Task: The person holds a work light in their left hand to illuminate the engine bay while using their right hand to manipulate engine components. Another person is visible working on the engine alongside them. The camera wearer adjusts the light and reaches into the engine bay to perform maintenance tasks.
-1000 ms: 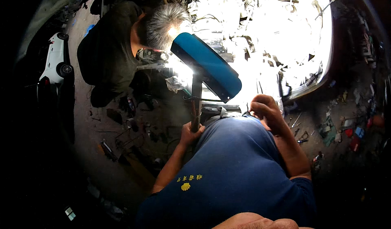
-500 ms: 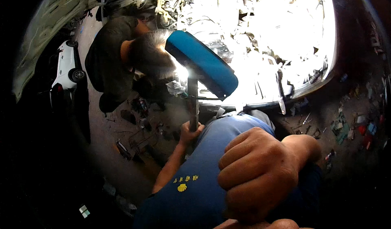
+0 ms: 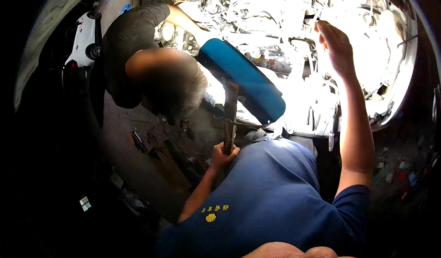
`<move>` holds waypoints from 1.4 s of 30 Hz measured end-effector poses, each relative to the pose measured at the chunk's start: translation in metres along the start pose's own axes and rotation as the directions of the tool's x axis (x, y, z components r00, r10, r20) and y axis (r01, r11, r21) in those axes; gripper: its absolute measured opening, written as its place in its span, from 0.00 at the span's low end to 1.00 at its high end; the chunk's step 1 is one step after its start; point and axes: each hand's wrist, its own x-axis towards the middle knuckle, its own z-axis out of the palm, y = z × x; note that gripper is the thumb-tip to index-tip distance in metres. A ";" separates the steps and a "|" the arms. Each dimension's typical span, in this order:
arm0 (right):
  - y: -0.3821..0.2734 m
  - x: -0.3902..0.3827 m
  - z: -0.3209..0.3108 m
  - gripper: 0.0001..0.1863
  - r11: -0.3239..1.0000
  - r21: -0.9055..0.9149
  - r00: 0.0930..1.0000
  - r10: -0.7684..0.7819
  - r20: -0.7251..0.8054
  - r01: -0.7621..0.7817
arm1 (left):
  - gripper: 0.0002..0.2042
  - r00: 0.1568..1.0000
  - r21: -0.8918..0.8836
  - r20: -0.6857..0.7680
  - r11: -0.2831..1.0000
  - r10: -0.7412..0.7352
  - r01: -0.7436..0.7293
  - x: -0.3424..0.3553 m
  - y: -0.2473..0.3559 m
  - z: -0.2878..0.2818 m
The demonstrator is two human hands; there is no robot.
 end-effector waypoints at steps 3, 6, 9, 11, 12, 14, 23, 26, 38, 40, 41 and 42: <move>0.068 0.061 0.025 0.18 0.977 -0.044 0.955 0.215 0.206 -0.211 | 0.11 0.998 -0.025 -0.016 0.998 -0.063 0.063 0.002 -0.001 0.000; 0.122 0.100 0.063 0.18 0.954 -0.290 0.979 0.123 0.160 -0.073 | 0.10 0.996 -0.057 -0.008 0.995 -0.088 0.087 0.013 -0.005 0.000; 0.112 0.115 0.112 0.20 0.892 -0.441 0.940 0.229 0.252 -0.099 | 0.10 0.989 -0.135 -0.068 0.983 -0.132 0.122 0.009 0.009 -0.001; 0.162 0.133 0.102 0.21 0.915 -0.394 0.965 0.173 0.199 -0.083 | 0.10 0.995 -0.158 -0.037 0.984 -0.094 0.087 0.025 0.009 -0.001; 0.218 0.144 0.083 0.20 0.954 -0.298 0.989 0.049 0.143 -0.005 | 0.09 0.998 -0.170 -0.007 0.984 -0.065 0.062 0.038 0.009 0.002; 0.214 0.139 0.109 0.13 0.932 -0.346 0.981 0.159 0.114 -0.111 | 0.09 0.998 -0.141 -0.048 0.989 -0.041 0.034 0.039 0.020 -0.003; 0.175 0.116 0.131 0.14 0.950 -0.285 0.952 -0.035 0.306 0.126 | 0.10 1.000 -0.166 0.026 0.986 -0.016 0.020 0.075 0.019 -0.016; 0.169 0.116 0.136 0.15 0.933 -0.348 0.945 0.025 0.325 0.095 | 0.10 0.999 -0.188 0.048 0.982 -0.022 0.031 0.080 0.018 -0.017; 0.153 0.110 0.163 0.17 0.974 -0.202 0.907 0.176 0.384 -0.104 | 0.11 0.999 -0.113 0.034 0.994 0.019 -0.015 0.085 0.028 -0.013; 0.154 0.108 0.161 0.17 0.970 -0.168 0.895 0.226 0.385 -0.173 | 0.11 0.999 -0.107 0.035 0.994 0.022 -0.019 0.084 0.027 -0.013; 0.155 0.106 0.161 0.17 0.967 -0.154 0.887 0.250 0.388 -0.205 | 0.11 0.999 -0.106 0.027 0.994 0.027 -0.023 0.083 0.025 -0.011; 0.155 0.105 0.161 0.17 0.962 -0.135 0.878 0.272 0.393 -0.238 | 0.11 0.999 -0.105 0.020 0.994 0.030 -0.028 0.082 0.023 -0.010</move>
